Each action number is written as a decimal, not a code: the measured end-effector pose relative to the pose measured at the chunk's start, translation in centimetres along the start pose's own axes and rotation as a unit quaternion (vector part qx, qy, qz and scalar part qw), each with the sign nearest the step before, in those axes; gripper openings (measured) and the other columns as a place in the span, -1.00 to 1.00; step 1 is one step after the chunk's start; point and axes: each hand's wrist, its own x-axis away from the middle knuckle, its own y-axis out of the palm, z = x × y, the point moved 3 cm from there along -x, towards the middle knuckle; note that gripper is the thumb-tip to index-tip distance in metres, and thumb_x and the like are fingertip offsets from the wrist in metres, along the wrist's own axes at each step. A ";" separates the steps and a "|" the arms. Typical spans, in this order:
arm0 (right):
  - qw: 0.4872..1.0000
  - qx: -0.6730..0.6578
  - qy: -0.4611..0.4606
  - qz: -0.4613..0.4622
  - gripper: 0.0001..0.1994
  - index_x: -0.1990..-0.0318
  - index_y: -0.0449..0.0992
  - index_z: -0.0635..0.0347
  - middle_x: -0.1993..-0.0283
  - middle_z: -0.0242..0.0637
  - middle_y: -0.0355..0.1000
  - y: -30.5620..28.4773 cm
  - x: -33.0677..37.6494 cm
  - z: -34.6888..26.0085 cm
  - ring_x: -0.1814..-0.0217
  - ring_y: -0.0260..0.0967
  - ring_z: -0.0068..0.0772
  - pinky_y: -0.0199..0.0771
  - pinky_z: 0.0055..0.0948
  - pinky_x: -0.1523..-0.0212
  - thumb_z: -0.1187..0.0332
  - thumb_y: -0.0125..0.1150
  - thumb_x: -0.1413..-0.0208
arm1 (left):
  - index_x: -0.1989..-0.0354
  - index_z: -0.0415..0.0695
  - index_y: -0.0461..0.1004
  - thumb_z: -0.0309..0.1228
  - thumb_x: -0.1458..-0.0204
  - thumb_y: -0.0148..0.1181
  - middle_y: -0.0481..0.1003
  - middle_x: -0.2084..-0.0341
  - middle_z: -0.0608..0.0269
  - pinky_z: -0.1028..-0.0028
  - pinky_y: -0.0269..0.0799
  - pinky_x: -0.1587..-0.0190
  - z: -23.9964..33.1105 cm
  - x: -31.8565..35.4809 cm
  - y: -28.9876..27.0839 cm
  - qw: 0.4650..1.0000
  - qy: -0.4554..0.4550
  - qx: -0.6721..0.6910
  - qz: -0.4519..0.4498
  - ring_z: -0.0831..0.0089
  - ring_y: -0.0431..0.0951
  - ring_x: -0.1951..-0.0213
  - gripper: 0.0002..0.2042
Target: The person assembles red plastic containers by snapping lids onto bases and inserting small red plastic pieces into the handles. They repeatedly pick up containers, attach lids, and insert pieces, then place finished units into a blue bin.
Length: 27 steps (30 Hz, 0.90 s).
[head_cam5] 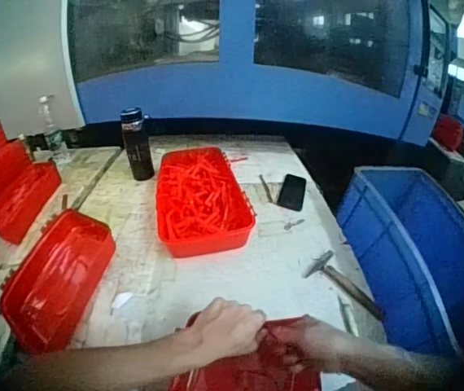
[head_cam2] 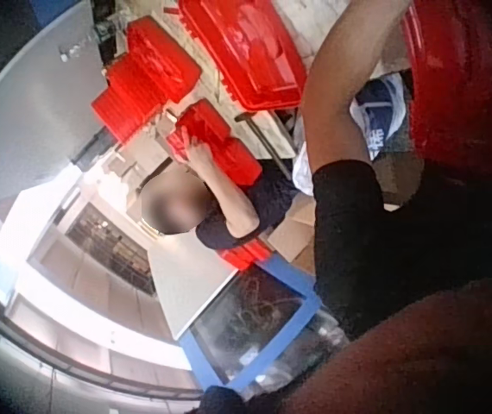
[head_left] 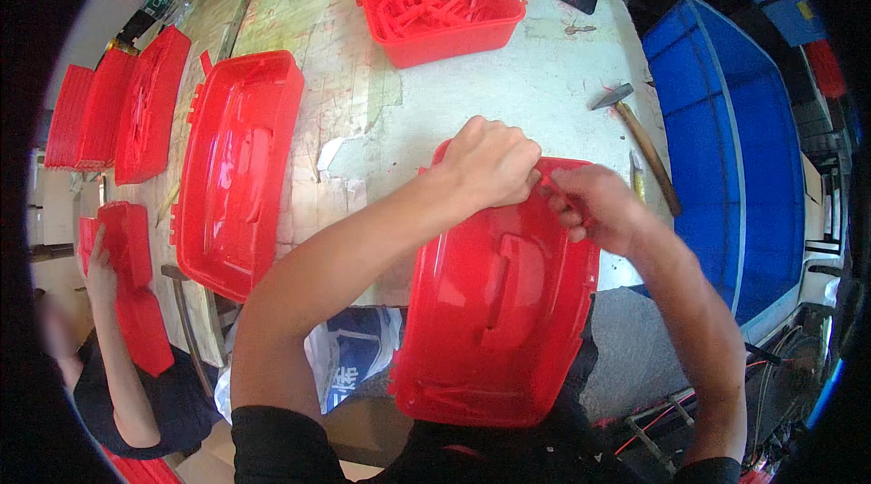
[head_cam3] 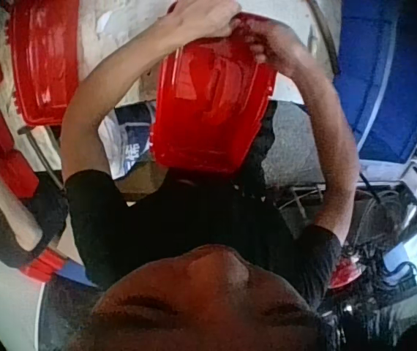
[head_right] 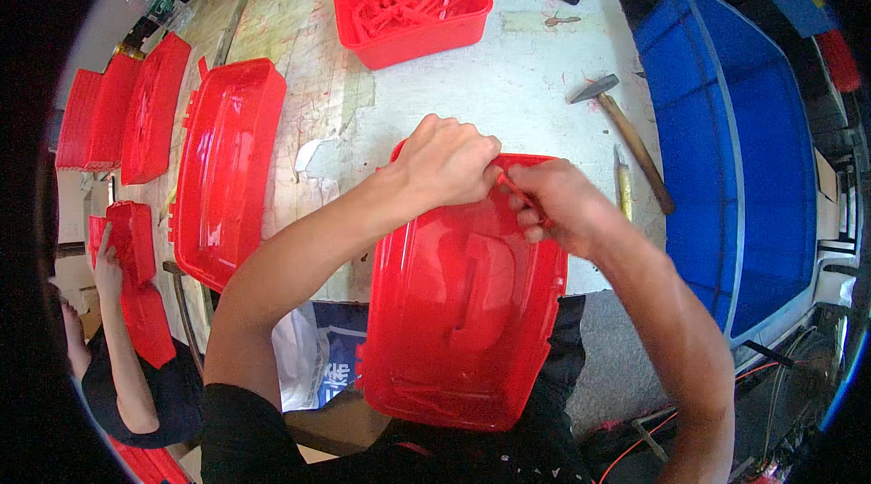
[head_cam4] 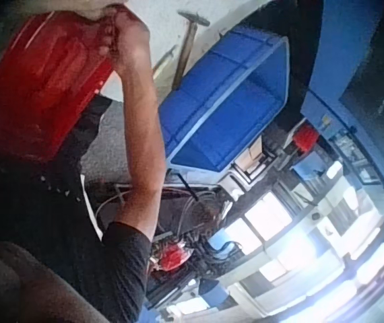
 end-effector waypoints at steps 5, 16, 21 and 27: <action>0.996 -0.085 -0.004 0.027 -0.84 0.23 0.43 0.18 0.52 -0.48 0.24 0.5 -0.8 1.0 0.64 -0.06 -0.71 -0.12 -0.64 0.66 0.35 -0.06 -0.30 | 0.44 -0.19 0.63 -0.25 0.10 0.30 0.57 0.55 -0.12 0.08 0.53 0.29 0.1 -0.4 -0.7 0.999 0.051 0.011 0.007 -0.05 0.63 0.38 -0.77; 0.969 0.082 -0.184 0.145 -0.78 0.41 0.49 0.26 0.53 -0.26 0.39 0.3 -1.7 0.8 0.59 0.25 -0.38 0.20 -0.33 0.55 0.38 -0.03 -0.22 | 0.55 -0.22 0.61 -0.37 0.16 0.23 0.57 0.51 -0.14 0.09 0.53 0.25 -0.1 -2.4 -0.4 0.995 0.086 0.009 -0.050 -0.07 0.62 0.32 -0.84; 0.854 0.292 -0.348 0.256 -0.73 0.42 0.50 0.43 0.42 0.22 0.46 0.6 -2.4 1.5 0.34 0.45 0.22 0.43 0.02 0.28 0.39 -0.01 -0.22 | 0.55 -0.21 0.60 -0.39 0.23 0.22 0.57 0.52 -0.12 0.08 0.53 0.26 -0.2 -2.3 -0.2 0.993 0.099 -0.003 -0.068 -0.07 0.62 0.36 -0.85; 0.926 0.104 -0.279 0.231 -0.72 0.35 0.55 0.45 0.52 0.05 0.47 0.9 -3.5 2.6 0.49 0.45 -0.19 0.40 -0.15 0.39 0.38 0.01 -0.23 | 0.55 -0.19 0.61 -0.36 0.18 0.23 0.57 0.54 -0.13 0.06 0.52 0.27 -0.1 -2.5 -0.8 0.993 0.082 -0.022 -0.084 -0.06 0.62 0.38 -0.85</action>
